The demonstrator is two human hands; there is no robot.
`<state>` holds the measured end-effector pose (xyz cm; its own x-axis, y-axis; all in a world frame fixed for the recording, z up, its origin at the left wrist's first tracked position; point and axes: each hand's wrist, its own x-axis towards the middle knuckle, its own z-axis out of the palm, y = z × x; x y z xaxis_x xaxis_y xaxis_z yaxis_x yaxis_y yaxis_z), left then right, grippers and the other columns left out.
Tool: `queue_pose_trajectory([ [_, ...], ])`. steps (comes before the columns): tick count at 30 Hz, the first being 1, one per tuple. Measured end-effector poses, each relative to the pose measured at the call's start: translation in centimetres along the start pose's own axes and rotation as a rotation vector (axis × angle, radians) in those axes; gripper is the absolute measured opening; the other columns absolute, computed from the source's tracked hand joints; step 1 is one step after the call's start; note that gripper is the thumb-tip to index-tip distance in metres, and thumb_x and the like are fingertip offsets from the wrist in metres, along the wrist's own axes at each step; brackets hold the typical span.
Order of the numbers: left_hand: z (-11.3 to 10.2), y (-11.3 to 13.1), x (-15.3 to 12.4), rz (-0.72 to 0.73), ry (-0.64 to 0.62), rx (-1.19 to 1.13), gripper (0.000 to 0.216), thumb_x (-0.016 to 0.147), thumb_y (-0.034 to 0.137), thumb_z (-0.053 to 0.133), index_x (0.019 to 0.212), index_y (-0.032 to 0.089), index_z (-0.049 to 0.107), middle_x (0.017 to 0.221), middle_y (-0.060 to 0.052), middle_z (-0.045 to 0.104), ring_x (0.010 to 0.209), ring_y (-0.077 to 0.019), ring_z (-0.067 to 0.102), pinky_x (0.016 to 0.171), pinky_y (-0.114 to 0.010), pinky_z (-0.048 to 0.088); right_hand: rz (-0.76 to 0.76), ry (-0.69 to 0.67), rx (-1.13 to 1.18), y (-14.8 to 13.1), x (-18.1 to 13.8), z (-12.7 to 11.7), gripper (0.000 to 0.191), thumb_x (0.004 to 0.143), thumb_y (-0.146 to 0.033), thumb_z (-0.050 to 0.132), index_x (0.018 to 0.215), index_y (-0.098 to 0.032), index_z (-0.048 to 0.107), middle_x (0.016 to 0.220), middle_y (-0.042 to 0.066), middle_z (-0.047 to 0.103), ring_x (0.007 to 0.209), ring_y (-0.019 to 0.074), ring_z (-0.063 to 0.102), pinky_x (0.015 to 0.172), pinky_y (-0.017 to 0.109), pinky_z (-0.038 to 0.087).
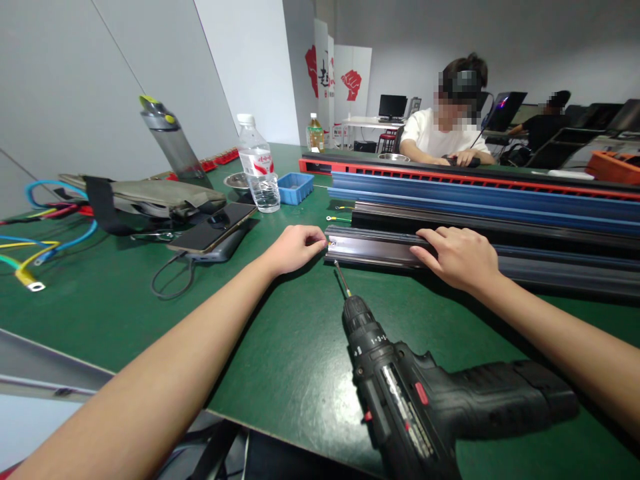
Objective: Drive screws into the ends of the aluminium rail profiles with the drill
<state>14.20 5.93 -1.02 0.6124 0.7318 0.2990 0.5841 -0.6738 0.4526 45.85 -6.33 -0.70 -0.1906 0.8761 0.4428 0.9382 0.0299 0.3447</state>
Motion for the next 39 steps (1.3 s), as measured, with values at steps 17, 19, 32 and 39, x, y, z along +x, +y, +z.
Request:
queue_pose_trajectory([
  [17, 0.2, 0.1, -0.1, -0.006, 0.005, -0.003, 0.029, 0.087, 0.038, 0.052, 0.069, 0.017, 0.059, 0.065, 0.0, 0.059, 0.065, -0.0139, 0.051, 0.066, -0.025, 0.039, 0.006, 0.004, -0.003, -0.1, 0.0, 0.1, 0.054, 0.102, -0.054, 0.031, 0.123, -0.021, 0.068, 0.098, 0.011, 0.073, 0.078, 0.0237, 0.064, 0.068, 0.033, 0.033],
  [19, 0.2, 0.1, -0.1, -0.017, 0.007, -0.008, 0.026, 0.085, 0.036, 0.052, 0.068, 0.017, 0.057, 0.064, 0.0, 0.057, 0.064, -0.0135, 0.05, 0.064, -0.025, 0.038, 0.003, -0.004, -0.004, -0.2, -0.1, 0.0, 0.054, 0.102, -0.054, 0.032, 0.123, -0.02, 0.067, 0.098, 0.012, 0.073, 0.079, 0.0239, 0.064, 0.069, 0.033, 0.033],
  [32, 0.5, -0.7, -0.1, 0.022, -0.051, -0.071, 0.021, 0.081, 0.035, 0.051, 0.072, 0.017, 0.056, 0.065, 0.001, 0.054, 0.063, -0.0128, 0.046, 0.06, -0.024, 0.036, -0.018, -0.131, 0.005, -1.5, -0.1, -1.6, 0.055, 0.1, -0.058, 0.034, 0.12, -0.014, 0.062, 0.101, 0.015, 0.07, 0.084, 0.0288, 0.066, 0.069, 0.035, 0.038],
  [39, 0.5, -0.7, -0.2, 0.021, -0.062, -0.096, 0.021, 0.081, 0.033, 0.049, 0.08, 0.016, 0.062, 0.075, -0.001, 0.063, 0.069, -0.0155, 0.054, 0.066, -0.026, 0.043, -0.062, -0.279, 0.194, -0.5, 0.6, -3.2, 0.06, 0.098, -0.059, 0.038, 0.135, -0.015, 0.056, 0.116, 0.018, 0.065, 0.096, 0.0312, 0.066, 0.083, 0.043, 0.049],
])
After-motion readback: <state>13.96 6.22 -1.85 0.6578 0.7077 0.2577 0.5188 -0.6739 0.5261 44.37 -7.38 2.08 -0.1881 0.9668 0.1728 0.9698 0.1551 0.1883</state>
